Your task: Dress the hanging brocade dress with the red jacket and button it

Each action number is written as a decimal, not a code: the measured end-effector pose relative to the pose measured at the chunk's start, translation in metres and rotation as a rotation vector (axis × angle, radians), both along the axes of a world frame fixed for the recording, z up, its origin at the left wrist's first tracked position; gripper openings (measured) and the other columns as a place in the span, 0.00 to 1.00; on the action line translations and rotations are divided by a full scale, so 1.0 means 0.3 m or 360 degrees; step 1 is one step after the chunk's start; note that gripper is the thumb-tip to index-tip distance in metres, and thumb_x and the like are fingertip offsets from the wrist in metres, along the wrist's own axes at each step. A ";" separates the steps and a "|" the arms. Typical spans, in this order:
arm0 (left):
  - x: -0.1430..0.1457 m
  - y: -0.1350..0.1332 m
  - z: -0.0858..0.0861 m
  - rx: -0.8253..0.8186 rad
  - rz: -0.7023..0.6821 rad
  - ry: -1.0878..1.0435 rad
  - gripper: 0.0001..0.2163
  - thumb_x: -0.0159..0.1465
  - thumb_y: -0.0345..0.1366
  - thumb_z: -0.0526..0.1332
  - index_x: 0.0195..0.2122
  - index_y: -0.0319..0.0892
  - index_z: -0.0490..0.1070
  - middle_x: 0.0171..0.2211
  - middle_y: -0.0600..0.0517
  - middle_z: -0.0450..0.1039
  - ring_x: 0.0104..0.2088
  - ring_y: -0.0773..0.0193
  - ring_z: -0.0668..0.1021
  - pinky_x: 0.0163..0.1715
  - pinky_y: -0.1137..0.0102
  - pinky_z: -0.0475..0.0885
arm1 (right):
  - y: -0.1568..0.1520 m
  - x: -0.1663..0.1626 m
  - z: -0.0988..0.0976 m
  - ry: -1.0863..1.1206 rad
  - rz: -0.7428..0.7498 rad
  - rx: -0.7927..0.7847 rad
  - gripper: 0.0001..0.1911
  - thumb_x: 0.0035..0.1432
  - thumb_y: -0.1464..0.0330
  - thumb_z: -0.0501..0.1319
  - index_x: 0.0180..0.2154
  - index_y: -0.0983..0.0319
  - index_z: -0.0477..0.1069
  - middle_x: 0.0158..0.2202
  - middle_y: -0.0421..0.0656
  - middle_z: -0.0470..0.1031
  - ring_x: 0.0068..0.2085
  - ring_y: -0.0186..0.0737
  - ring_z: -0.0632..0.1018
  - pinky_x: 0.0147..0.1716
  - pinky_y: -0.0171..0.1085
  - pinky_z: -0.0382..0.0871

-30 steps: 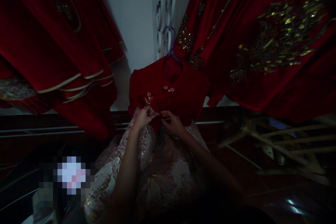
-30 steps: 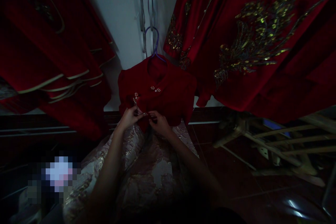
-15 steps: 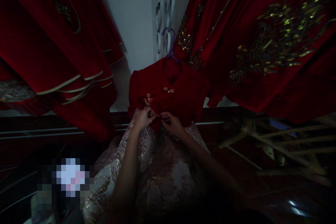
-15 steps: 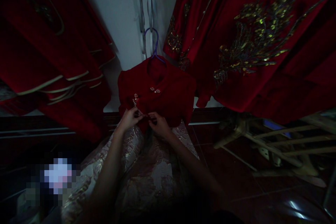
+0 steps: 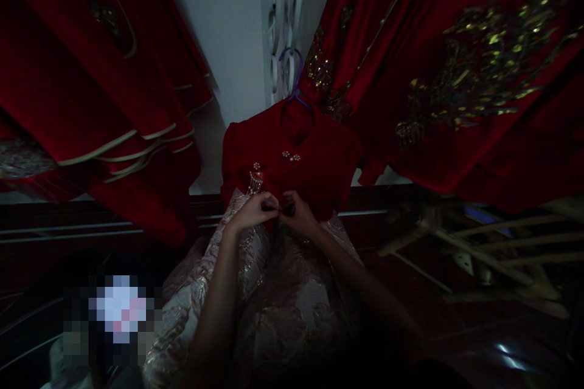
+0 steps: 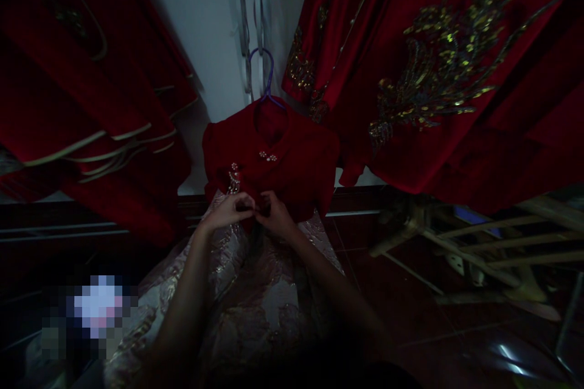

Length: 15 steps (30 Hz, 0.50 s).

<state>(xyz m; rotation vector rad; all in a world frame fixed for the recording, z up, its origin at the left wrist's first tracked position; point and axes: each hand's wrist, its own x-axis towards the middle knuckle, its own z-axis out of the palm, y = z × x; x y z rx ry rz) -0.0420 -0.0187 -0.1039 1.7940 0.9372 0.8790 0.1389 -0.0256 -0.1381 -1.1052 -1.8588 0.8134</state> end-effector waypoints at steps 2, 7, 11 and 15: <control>0.019 -0.008 0.020 -0.0094 -0.0140 -0.0132 0.08 0.55 0.36 0.64 0.35 0.40 0.72 0.34 0.50 0.77 0.36 0.65 0.78 0.40 0.71 0.72 | -0.002 0.008 0.025 -0.0030 0.0012 0.0010 0.20 0.50 0.64 0.64 0.43 0.60 0.61 0.32 0.38 0.70 0.32 0.34 0.72 0.32 0.32 0.66; 0.021 0.031 0.023 -0.0198 0.0554 -0.0530 0.16 0.54 0.47 0.66 0.33 0.38 0.73 0.29 0.50 0.77 0.30 0.66 0.78 0.34 0.73 0.73 | 0.004 0.064 0.120 -0.0018 0.0029 0.0009 0.14 0.55 0.57 0.60 0.32 0.60 0.62 0.26 0.34 0.64 0.27 0.30 0.66 0.28 0.30 0.60; 0.010 0.081 0.011 -0.0430 0.0819 -0.0954 0.22 0.51 0.48 0.68 0.41 0.37 0.74 0.35 0.47 0.79 0.30 0.66 0.80 0.36 0.70 0.75 | 0.003 0.100 0.171 0.0058 0.0104 -0.0064 0.17 0.55 0.54 0.60 0.31 0.61 0.63 0.25 0.35 0.62 0.27 0.30 0.65 0.27 0.29 0.59; 0.031 0.101 0.013 -0.0515 0.0957 -0.1272 0.19 0.50 0.43 0.70 0.39 0.36 0.75 0.36 0.47 0.79 0.31 0.68 0.80 0.40 0.69 0.76 | -0.004 0.102 0.182 0.0032 0.0138 -0.0065 0.17 0.55 0.54 0.61 0.31 0.61 0.64 0.26 0.35 0.64 0.27 0.30 0.65 0.28 0.29 0.59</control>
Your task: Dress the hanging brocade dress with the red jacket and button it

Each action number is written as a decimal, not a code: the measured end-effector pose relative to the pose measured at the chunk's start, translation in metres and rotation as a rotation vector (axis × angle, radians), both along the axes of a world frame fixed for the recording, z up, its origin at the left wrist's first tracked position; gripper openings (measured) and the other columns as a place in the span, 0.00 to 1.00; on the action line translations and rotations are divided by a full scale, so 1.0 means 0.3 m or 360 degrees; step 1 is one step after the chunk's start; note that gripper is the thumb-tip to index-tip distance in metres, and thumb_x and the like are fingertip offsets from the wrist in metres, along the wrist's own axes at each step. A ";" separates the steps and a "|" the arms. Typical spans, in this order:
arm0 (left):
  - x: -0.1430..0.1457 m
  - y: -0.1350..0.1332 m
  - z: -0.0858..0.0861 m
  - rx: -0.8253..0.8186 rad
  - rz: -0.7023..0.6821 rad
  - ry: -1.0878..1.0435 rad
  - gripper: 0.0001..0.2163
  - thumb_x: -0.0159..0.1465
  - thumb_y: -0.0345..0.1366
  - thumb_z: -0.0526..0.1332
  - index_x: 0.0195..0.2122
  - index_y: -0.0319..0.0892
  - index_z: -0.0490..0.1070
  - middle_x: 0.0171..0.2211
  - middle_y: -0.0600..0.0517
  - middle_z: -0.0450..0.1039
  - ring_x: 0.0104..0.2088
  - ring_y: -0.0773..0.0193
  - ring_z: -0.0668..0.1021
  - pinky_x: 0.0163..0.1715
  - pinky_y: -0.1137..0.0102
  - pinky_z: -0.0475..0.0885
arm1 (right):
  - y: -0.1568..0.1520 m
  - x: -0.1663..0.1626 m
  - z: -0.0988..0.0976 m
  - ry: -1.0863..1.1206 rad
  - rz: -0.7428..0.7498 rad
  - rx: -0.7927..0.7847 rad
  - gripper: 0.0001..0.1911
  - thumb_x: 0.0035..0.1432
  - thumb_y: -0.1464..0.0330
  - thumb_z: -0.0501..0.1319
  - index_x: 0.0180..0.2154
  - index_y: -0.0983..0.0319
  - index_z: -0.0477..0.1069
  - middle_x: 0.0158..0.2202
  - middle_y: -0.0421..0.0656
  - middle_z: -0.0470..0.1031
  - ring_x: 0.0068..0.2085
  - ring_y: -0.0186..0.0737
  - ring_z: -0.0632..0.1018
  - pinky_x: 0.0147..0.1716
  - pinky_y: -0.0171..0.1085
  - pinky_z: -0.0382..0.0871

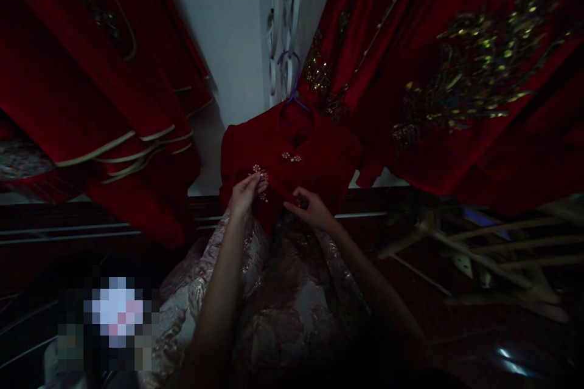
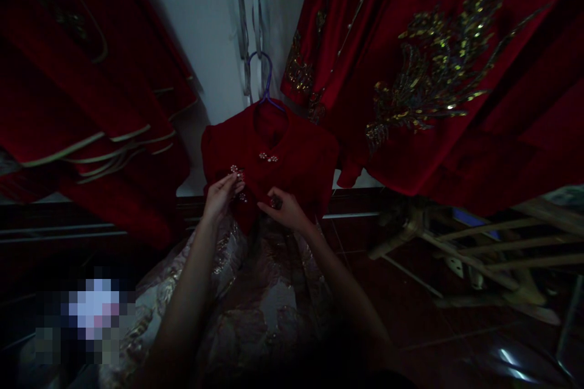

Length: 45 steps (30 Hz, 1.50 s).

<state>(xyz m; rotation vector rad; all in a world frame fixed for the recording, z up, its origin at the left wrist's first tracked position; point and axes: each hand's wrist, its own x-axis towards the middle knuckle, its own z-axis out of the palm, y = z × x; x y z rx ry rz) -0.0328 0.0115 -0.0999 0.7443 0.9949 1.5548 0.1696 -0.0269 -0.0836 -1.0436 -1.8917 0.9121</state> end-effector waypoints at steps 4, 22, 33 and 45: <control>0.005 0.002 -0.005 -0.0032 -0.0003 -0.0087 0.16 0.49 0.38 0.71 0.38 0.37 0.76 0.35 0.48 0.79 0.33 0.68 0.80 0.44 0.67 0.75 | 0.000 -0.005 -0.005 -0.0020 0.0001 -0.0006 0.16 0.55 0.55 0.61 0.31 0.61 0.64 0.26 0.35 0.65 0.27 0.30 0.66 0.28 0.29 0.59; 0.051 0.005 -0.012 -0.0021 0.0270 0.0134 0.17 0.51 0.44 0.67 0.38 0.37 0.76 0.40 0.46 0.79 0.37 0.66 0.79 0.35 0.74 0.73 | -0.029 -0.005 0.030 -0.0131 0.0177 -0.0005 0.16 0.53 0.55 0.62 0.33 0.61 0.63 0.25 0.35 0.63 0.26 0.30 0.64 0.26 0.29 0.58; 0.080 0.009 0.205 0.1029 0.0082 0.1984 0.13 0.61 0.41 0.61 0.45 0.47 0.75 0.49 0.47 0.68 0.51 0.57 0.69 0.51 0.61 0.68 | -0.021 0.044 0.052 -0.0182 0.0476 -0.0170 0.15 0.54 0.57 0.61 0.31 0.60 0.63 0.23 0.34 0.62 0.25 0.29 0.64 0.24 0.29 0.57; 0.123 0.097 0.282 0.1419 0.0155 0.3034 0.13 0.67 0.34 0.50 0.40 0.36 0.73 0.49 0.38 0.65 0.51 0.48 0.66 0.47 0.55 0.67 | -0.016 0.074 0.057 -0.0189 0.0540 -0.0277 0.15 0.54 0.57 0.62 0.31 0.61 0.62 0.23 0.35 0.65 0.25 0.29 0.66 0.25 0.29 0.59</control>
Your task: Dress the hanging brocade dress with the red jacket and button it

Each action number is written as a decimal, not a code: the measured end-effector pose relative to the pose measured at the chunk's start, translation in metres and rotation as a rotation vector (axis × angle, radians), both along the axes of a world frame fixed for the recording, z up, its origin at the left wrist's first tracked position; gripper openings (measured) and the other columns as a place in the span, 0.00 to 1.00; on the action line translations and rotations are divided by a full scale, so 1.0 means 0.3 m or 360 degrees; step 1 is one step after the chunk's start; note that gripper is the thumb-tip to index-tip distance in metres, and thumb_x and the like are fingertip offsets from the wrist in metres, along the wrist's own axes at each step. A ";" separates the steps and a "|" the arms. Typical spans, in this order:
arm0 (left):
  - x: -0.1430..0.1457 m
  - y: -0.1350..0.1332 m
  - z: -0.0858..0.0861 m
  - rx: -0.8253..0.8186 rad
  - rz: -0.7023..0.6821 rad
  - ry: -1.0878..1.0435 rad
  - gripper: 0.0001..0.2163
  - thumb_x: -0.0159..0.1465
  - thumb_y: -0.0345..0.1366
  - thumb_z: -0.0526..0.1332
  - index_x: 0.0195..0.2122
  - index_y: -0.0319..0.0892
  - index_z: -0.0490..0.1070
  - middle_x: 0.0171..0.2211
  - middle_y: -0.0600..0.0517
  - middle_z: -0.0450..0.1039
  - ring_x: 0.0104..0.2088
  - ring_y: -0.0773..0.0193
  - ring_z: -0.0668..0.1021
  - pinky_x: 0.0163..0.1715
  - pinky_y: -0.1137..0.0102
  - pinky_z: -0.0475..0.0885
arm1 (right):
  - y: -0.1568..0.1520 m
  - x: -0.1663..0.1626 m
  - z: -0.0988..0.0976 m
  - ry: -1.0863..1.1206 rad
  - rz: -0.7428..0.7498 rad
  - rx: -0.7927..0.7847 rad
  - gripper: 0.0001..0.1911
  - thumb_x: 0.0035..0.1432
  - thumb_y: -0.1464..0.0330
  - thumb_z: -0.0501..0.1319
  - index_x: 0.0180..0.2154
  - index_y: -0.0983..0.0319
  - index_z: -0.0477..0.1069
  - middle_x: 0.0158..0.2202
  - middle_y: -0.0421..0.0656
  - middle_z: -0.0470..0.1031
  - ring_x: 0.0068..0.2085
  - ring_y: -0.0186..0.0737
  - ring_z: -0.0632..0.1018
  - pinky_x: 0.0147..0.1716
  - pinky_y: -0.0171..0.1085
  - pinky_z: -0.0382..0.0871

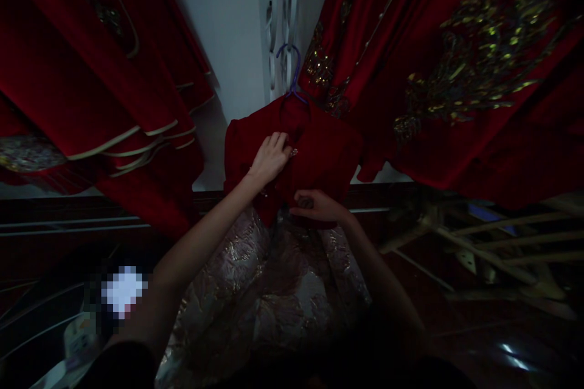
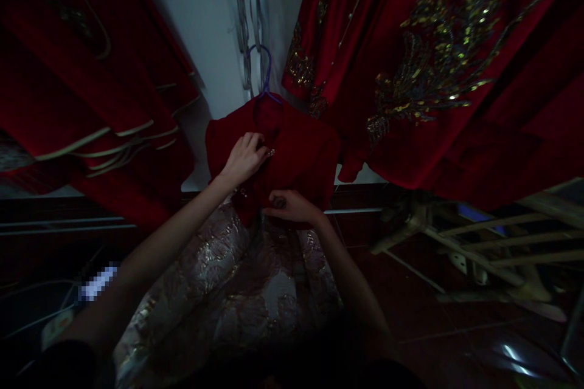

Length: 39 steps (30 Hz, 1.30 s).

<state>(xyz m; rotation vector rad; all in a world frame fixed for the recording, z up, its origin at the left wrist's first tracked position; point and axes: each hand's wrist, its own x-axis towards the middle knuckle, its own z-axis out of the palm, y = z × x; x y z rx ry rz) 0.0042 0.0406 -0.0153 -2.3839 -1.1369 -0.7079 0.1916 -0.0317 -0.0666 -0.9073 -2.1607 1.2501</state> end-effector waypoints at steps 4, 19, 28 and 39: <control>-0.006 0.021 0.001 0.0106 -0.0060 0.0203 0.12 0.67 0.32 0.49 0.43 0.33 0.70 0.48 0.37 0.67 0.49 0.49 0.69 0.47 0.55 0.67 | 0.001 0.003 0.004 -0.0037 0.0008 0.0004 0.17 0.54 0.55 0.62 0.32 0.62 0.63 0.24 0.36 0.66 0.26 0.30 0.67 0.26 0.30 0.59; -0.017 0.101 0.064 0.0246 -0.0522 0.0526 0.08 0.66 0.28 0.49 0.34 0.39 0.66 0.28 0.50 0.71 0.38 0.63 0.72 0.67 0.56 0.50 | 0.001 0.006 0.003 -0.0006 0.0014 -0.0034 0.19 0.54 0.53 0.61 0.32 0.61 0.62 0.26 0.36 0.68 0.28 0.31 0.69 0.29 0.31 0.62; -0.025 0.111 0.042 0.0246 -0.0492 0.0481 0.08 0.66 0.28 0.48 0.34 0.39 0.66 0.30 0.51 0.71 0.40 0.64 0.74 0.67 0.54 0.48 | 0.000 0.007 0.006 0.0027 -0.0049 0.0017 0.18 0.54 0.53 0.62 0.32 0.61 0.63 0.26 0.37 0.69 0.28 0.31 0.70 0.29 0.31 0.63; -0.015 0.102 0.035 0.0228 -0.0439 0.0345 0.10 0.67 0.33 0.49 0.35 0.39 0.68 0.29 0.52 0.71 0.36 0.63 0.75 0.66 0.45 0.45 | -0.005 0.011 0.021 0.0129 -0.0070 -0.0049 0.18 0.54 0.54 0.62 0.31 0.61 0.61 0.25 0.36 0.66 0.28 0.31 0.68 0.29 0.31 0.62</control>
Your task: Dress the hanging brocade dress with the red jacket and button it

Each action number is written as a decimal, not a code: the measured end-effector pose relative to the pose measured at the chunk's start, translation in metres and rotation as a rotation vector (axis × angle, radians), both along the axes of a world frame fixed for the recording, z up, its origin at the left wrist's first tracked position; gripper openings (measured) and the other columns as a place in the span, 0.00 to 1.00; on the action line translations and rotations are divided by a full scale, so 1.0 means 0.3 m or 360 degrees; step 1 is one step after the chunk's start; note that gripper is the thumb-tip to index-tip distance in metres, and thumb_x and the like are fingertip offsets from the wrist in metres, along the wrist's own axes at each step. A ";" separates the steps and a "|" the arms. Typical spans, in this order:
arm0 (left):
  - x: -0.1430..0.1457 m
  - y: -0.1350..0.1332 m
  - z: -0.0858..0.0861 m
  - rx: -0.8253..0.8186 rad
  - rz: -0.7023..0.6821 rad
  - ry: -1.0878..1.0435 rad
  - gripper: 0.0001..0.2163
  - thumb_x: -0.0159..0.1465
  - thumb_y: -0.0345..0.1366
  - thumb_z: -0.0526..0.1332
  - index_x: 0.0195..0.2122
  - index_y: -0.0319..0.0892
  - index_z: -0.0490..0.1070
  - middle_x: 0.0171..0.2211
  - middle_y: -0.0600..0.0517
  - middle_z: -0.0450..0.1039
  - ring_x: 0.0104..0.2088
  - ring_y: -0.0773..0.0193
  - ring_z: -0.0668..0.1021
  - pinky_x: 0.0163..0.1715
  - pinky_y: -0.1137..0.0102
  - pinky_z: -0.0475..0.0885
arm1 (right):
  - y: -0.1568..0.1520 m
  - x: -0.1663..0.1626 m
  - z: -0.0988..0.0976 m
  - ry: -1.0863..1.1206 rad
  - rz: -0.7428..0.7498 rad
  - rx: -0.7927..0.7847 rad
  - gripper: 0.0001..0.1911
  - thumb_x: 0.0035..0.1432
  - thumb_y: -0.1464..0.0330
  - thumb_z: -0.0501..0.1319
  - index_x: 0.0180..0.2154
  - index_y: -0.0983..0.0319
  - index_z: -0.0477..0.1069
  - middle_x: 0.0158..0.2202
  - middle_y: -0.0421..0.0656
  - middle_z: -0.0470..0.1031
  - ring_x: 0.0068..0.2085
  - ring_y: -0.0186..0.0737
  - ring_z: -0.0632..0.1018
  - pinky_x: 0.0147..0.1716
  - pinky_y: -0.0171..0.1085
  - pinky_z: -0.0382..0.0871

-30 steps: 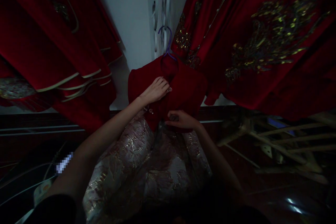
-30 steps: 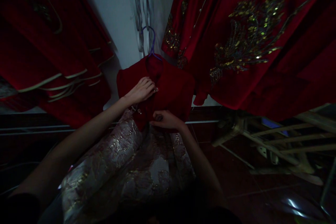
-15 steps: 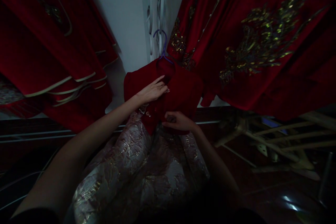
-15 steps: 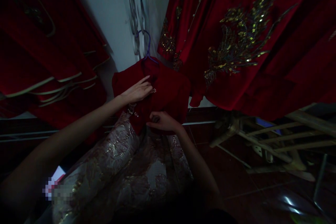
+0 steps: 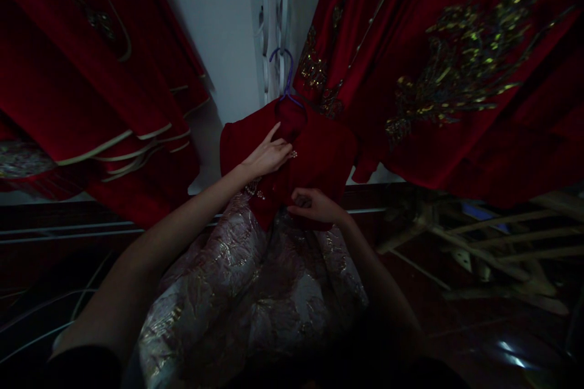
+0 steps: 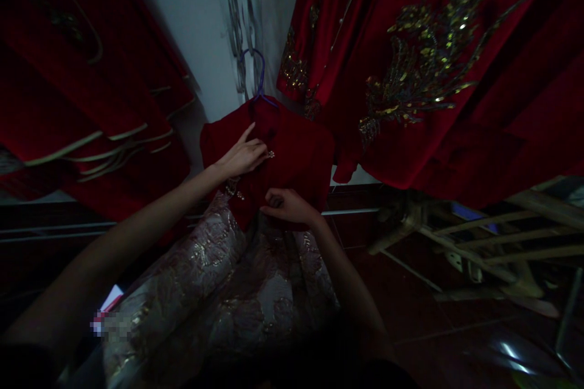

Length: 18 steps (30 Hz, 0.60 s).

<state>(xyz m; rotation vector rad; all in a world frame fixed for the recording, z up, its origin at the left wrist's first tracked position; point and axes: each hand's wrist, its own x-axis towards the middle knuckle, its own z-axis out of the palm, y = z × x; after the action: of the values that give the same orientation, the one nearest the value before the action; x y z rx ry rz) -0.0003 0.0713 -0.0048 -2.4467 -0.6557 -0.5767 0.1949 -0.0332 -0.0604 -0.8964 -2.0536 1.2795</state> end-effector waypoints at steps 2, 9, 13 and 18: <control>-0.002 -0.017 -0.001 0.0032 0.0024 -0.0017 0.09 0.67 0.33 0.50 0.35 0.40 0.69 0.31 0.52 0.72 0.38 0.62 0.75 0.66 0.43 0.44 | -0.001 0.001 0.002 0.0000 -0.0006 -0.0001 0.18 0.53 0.55 0.62 0.31 0.61 0.61 0.25 0.35 0.65 0.28 0.31 0.68 0.29 0.31 0.62; 0.005 -0.018 -0.005 0.0167 0.0183 -0.0022 0.11 0.65 0.31 0.50 0.35 0.39 0.72 0.32 0.50 0.72 0.39 0.60 0.73 0.65 0.40 0.41 | -0.001 0.000 0.003 -0.0014 -0.0014 0.0007 0.17 0.54 0.55 0.62 0.31 0.61 0.61 0.25 0.35 0.64 0.28 0.30 0.67 0.29 0.31 0.61; -0.002 -0.013 0.008 0.0038 0.0207 -0.0134 0.10 0.64 0.34 0.53 0.36 0.39 0.74 0.33 0.48 0.73 0.40 0.57 0.73 0.63 0.38 0.40 | 0.000 0.002 0.002 -0.0006 -0.0007 -0.0017 0.17 0.54 0.55 0.62 0.32 0.61 0.62 0.25 0.36 0.65 0.28 0.30 0.67 0.29 0.32 0.61; -0.027 -0.024 0.021 -0.0149 0.0157 -0.0192 0.11 0.65 0.36 0.53 0.39 0.40 0.74 0.34 0.48 0.73 0.41 0.57 0.73 0.62 0.37 0.40 | 0.004 -0.006 -0.009 -0.0023 0.0006 -0.0016 0.17 0.53 0.55 0.62 0.30 0.61 0.61 0.25 0.36 0.65 0.27 0.31 0.67 0.29 0.32 0.62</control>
<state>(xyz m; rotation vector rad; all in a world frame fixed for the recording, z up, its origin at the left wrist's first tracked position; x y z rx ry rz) -0.0084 0.0642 0.0014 -2.4635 -0.8654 -0.6718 0.1930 -0.0319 -0.0630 -0.9093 -2.0627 1.2904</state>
